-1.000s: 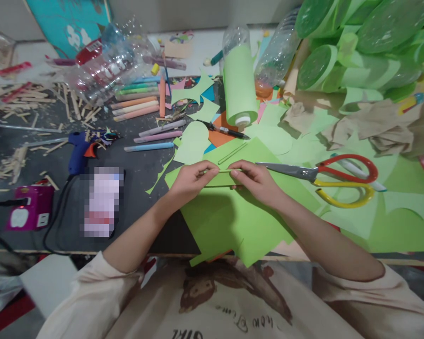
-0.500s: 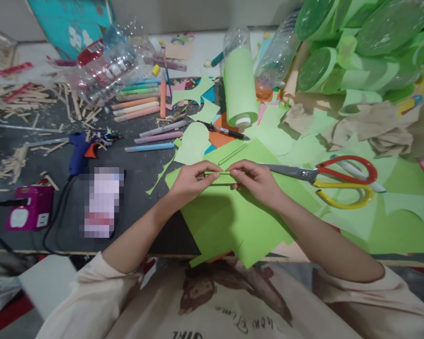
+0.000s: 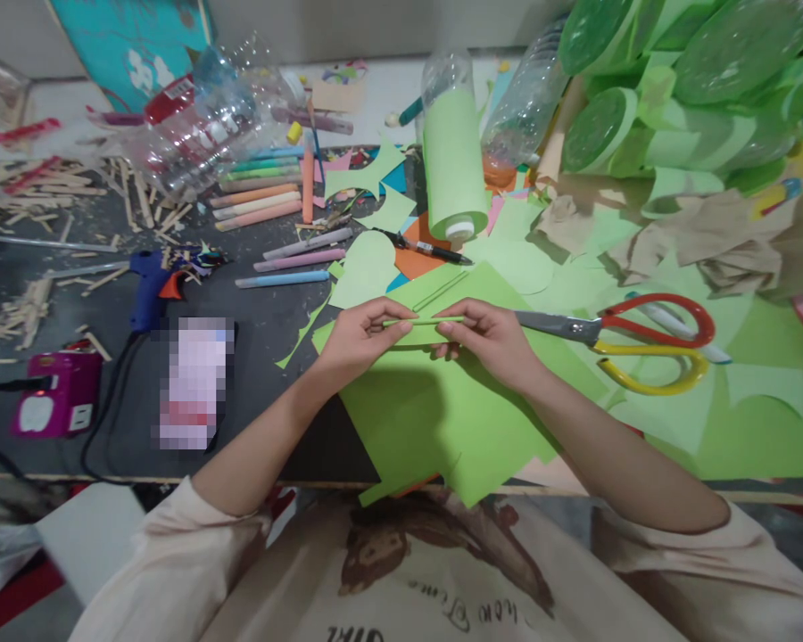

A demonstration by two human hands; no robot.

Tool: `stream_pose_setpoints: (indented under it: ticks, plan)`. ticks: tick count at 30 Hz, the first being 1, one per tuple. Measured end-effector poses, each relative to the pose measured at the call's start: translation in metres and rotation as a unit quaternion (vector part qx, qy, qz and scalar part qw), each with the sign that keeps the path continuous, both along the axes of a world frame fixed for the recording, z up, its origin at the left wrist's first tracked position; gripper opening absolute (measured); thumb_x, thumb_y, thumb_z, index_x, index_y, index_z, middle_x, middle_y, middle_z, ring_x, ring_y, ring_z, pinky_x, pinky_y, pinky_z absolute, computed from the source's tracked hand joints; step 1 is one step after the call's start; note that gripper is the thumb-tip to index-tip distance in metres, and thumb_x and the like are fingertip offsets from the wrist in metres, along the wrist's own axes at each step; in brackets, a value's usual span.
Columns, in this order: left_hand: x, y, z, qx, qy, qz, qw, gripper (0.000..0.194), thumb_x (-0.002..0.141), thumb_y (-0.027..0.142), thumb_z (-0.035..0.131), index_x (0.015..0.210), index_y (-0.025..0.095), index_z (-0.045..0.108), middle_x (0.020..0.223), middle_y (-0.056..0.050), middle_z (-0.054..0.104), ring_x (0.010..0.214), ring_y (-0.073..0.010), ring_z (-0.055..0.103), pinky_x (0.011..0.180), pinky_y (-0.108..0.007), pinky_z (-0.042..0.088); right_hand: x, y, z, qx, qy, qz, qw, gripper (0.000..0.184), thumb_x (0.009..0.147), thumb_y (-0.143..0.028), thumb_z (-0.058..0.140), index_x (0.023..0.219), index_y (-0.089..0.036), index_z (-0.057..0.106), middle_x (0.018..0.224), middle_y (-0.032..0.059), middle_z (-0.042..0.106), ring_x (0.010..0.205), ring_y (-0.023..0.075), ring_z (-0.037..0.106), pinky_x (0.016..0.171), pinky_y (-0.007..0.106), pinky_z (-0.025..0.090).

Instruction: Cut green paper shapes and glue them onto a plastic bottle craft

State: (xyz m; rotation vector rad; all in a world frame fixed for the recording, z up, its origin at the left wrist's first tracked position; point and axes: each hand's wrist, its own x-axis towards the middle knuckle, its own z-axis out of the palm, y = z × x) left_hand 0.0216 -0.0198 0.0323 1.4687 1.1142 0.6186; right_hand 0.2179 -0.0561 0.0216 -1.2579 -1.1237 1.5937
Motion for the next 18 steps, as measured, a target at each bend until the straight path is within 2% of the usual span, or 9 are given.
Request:
stream_pose_setpoints:
  ticks: [8,12,14,18]
  plan:
    - [-0.0013,0.0002,-0.0024,0.018,0.018,-0.009,1.000,0.038,0.079,0.052,0.065,0.088,0.016,0.070,0.078,-0.003,0.069,0.059,-0.0098,0.052,0.055,-0.021,0.042,0.0003,0.0005,0.0018,0.005,-0.008,0.002,1.000,0.043,0.071,-0.057,0.077,0.083,-0.017,0.065,0.057,-0.0014,0.067,0.051,0.0114,0.065,0.049,0.024,0.052]
    - [-0.0018,-0.0004,-0.0036,0.038,0.036,-0.023,0.998,0.040,0.082,0.054,0.062,0.091,0.016,0.070,0.080,-0.004,0.071,0.059,-0.0102,0.055,0.056,-0.021,0.045,0.0007,0.0005,-0.0001,0.013,-0.013,-0.003,1.000,0.042,0.070,-0.053,0.079,0.092,-0.019,0.068,0.073,-0.0006,0.070,0.057,0.0114,0.067,0.052,0.025,0.055]
    - [-0.0014,-0.0007,-0.0036,0.038,0.036,-0.027,0.998,0.039,0.082,0.053,0.062,0.090,0.016,0.071,0.082,-0.005,0.072,0.062,-0.0109,0.058,0.056,-0.021,0.046,0.0008,0.0004,-0.0017,0.018,-0.013,-0.005,1.000,0.040,0.070,-0.053,0.079,0.091,-0.019,0.069,0.078,-0.0001,0.071,0.056,0.0109,0.067,0.054,0.026,0.056]
    - [-0.0002,-0.0012,-0.0042,0.028,0.029,-0.045,0.998,0.036,0.084,0.051,0.061,0.091,0.017,0.070,0.085,-0.004,0.073,0.064,-0.0111,0.064,0.057,-0.020,0.051,0.0011,0.0002,-0.0033,0.021,-0.017,-0.006,1.000,0.038,0.071,-0.053,0.078,0.083,-0.018,0.069,0.071,-0.0007,0.069,0.054,0.0114,0.067,0.054,0.026,0.058]
